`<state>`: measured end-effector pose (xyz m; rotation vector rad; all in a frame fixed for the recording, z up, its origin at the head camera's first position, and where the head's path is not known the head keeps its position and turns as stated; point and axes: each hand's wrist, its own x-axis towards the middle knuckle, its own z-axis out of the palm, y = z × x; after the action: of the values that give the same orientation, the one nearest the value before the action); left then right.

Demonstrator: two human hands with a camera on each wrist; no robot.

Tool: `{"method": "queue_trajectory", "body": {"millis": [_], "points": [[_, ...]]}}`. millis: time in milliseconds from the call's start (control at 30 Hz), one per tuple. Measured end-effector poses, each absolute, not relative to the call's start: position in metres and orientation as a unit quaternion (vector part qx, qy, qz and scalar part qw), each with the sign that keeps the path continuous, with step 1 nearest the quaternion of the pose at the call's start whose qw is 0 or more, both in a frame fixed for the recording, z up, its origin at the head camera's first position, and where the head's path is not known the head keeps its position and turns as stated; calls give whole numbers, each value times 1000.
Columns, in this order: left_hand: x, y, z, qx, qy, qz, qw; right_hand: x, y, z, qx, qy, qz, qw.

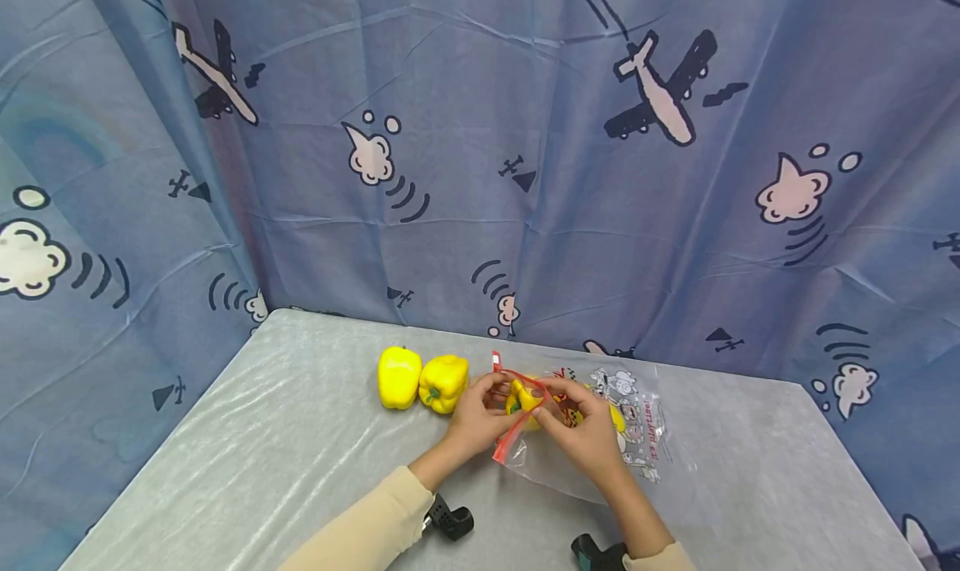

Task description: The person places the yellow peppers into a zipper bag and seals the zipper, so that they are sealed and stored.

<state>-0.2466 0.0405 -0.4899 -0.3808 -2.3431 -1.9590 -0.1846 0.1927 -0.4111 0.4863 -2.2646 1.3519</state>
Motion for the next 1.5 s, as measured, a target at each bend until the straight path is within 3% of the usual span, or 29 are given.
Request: {"method": "queue_trajectory", "body": {"millis": [667, 1233, 1500], "points": [[-238, 30, -479, -141, -763, -630, 1, -203, 210, -439, 173, -814, 505, 230], [-215, -6, -458, -186, -761, -619, 46, -201, 211, -439, 176, -813, 504, 231], [-210, -28, -448, -155, -780, -603, 62, -201, 212, -440, 170, -817, 505, 221]]}}
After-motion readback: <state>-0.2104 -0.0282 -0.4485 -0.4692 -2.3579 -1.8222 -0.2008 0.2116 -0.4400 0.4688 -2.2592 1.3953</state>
